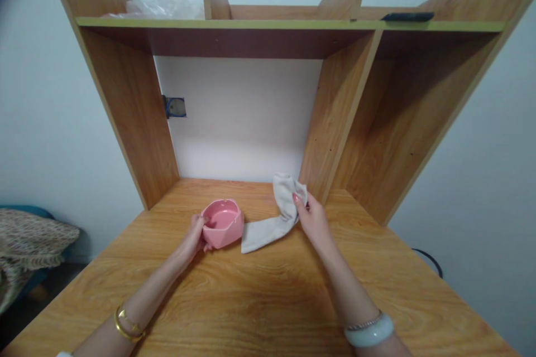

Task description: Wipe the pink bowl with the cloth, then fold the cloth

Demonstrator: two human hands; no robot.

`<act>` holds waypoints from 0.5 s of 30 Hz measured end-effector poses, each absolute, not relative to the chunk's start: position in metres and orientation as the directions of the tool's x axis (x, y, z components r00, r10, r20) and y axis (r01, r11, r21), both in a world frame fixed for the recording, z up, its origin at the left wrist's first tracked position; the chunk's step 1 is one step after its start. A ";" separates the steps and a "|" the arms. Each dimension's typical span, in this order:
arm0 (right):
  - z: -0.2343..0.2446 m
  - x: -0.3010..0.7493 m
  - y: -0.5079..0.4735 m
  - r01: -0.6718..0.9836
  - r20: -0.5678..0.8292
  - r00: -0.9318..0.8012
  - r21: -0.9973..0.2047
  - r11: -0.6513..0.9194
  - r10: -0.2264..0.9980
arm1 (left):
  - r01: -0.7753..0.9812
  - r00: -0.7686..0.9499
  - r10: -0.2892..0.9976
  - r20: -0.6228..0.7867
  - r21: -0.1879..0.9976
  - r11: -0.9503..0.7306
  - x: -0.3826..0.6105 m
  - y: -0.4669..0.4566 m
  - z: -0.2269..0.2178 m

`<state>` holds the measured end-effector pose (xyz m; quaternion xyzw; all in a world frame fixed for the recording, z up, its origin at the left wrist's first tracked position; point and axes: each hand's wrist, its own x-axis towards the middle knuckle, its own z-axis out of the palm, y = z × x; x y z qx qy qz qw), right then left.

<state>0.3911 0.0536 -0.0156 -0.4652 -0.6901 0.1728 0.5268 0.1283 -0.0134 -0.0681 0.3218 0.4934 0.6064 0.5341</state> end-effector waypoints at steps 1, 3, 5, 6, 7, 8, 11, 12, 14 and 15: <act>-0.005 0.392 0.053 0.443 0.595 -0.001 -0.721 0.533 0.804 | -0.292 -0.235 0.964 -0.124 0.955 0.052 0.131 -0.014 -0.068; 0.014 0.387 0.049 0.475 0.639 -0.079 -0.650 0.593 0.765 | -0.184 -0.243 0.965 -0.099 0.981 0.054 0.135 -0.016 -0.067; 0.025 0.372 0.042 0.566 0.658 -0.237 -0.504 0.652 0.715 | -0.078 -0.236 0.968 -0.080 0.995 0.063 0.139 -0.019 -0.064; 0.027 0.363 0.038 0.600 0.633 -0.343 -0.421 0.681 0.694 | -0.041 -0.233 0.970 -0.073 0.997 0.066 0.140 -0.020 -0.063; 0.026 0.353 0.033 0.627 0.588 -0.439 -0.342 0.700 0.680 | -0.020 -0.235 0.969 -0.070 0.998 0.067 0.141 -0.021 -0.062; 0.023 0.343 0.029 0.651 0.528 -0.511 -0.278 0.706 0.678 | -0.003 -0.239 0.969 -0.066 0.998 0.068 0.141 -0.022 -0.061; 0.007 0.321 0.020 0.663 0.414 -0.588 -0.245 0.707 0.695 | 0.061 -0.264 0.964 -0.037 0.997 0.055 0.140 -0.024 -0.060; 0.001 0.317 0.018 0.650 0.408 -0.579 -0.292 0.702 0.706 | 0.086 -0.273 0.962 -0.019 0.995 0.044 0.140 -0.024 -0.060; -0.011 0.312 0.018 0.601 0.417 -0.535 -0.424 0.678 0.735 | 0.141 -0.302 0.953 0.030 0.990 0.013 0.139 -0.025 -0.059; -0.016 0.310 0.019 0.568 0.426 -0.505 -0.491 0.660 0.751 | 0.180 -0.326 0.943 0.062 0.984 -0.002 0.139 -0.025 -0.059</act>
